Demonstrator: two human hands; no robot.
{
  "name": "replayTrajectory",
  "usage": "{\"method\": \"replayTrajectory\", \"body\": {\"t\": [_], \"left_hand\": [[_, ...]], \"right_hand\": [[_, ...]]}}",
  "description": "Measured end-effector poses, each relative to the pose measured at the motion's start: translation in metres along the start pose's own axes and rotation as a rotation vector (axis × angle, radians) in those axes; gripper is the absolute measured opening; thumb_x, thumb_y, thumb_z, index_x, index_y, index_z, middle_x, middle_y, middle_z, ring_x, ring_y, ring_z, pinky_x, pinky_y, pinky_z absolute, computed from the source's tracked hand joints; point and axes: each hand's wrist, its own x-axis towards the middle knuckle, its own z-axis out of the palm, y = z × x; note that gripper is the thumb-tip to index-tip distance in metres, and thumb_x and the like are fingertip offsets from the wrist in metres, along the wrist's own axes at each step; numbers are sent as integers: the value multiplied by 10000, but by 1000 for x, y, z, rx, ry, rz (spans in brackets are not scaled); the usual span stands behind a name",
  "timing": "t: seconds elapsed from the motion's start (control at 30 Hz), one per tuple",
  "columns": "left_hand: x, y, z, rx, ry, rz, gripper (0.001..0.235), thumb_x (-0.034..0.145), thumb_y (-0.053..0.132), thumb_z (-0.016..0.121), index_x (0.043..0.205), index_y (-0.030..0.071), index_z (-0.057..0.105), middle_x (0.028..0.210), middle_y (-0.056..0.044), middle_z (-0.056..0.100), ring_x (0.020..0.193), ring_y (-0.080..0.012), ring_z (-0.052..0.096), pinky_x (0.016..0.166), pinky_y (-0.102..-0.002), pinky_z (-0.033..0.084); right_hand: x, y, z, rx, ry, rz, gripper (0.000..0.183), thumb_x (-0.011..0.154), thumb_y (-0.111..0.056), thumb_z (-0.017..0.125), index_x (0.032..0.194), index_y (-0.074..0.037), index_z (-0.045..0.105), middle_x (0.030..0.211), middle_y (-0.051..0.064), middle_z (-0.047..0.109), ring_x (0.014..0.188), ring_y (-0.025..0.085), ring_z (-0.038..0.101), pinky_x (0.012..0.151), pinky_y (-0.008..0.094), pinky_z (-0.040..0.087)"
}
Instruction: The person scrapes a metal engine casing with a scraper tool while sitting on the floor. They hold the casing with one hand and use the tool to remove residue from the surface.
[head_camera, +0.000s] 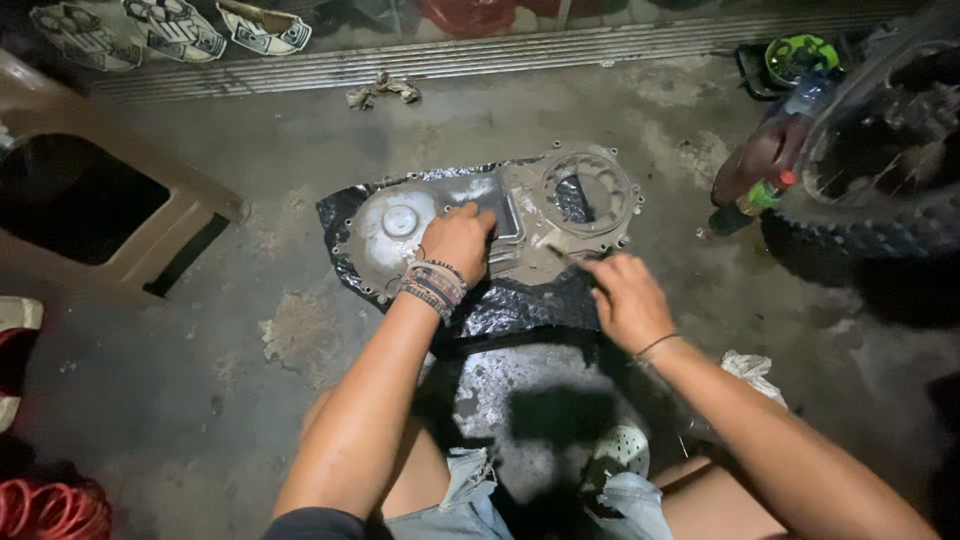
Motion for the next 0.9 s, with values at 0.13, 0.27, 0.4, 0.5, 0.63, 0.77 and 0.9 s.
{"method": "replayTrajectory", "body": {"t": [0.13,0.27,0.4,0.5,0.63,0.77,0.9], "left_hand": [[-2,4,-3,23,42,13,283,807,126,651,1075,209,688,1113,-54,640,1098,-328,660,881,-478,561],[5,5,0,40,29,6,268,791,153,694,1055,203,687,1101,-50,644,1080,-324,672,865,-481,568],[4,1,3,24,38,15,289,767,151,719,1052,186,681,1114,-58,643,1085,-339,674,864,-485,568],[1,0,3,19,13,18,269,806,141,657,1067,200,681,1140,-67,642,1090,-346,670,863,-475,565],[1,1,-3,-6,8,12,280,790,137,674,1064,194,673,1136,-72,639,1095,-353,665,868,-491,563],[1,5,-4,32,2,2,325,787,144,672,1104,218,675,1144,-51,638,1095,-328,669,877,-478,571],[-10,30,-22,116,100,1,352,787,185,667,1138,211,660,1080,-69,622,1039,-330,663,830,-480,527]], "right_hand": [[-5,7,-7,-193,22,104,460,843,-209,692,1298,-219,627,1010,76,570,980,323,604,885,455,534],[-6,7,-3,-88,-55,86,420,859,-168,672,1274,-212,628,1004,53,577,985,314,610,871,441,534],[-8,10,-20,-244,-47,130,481,829,-187,686,1301,-237,610,999,59,554,985,301,609,845,437,551],[-13,-2,-14,-225,-68,116,462,837,-247,678,1289,-249,581,983,53,535,998,293,604,849,426,556],[-6,19,-45,-231,-175,173,458,788,-218,712,1238,-212,627,997,50,550,977,304,606,829,432,547],[-6,30,-47,-345,-135,137,499,782,-250,699,1275,-265,620,984,49,538,1000,289,595,852,436,538],[-3,33,-51,-317,-122,93,480,823,-213,664,1299,-258,617,972,68,514,981,313,579,834,464,521]]}}
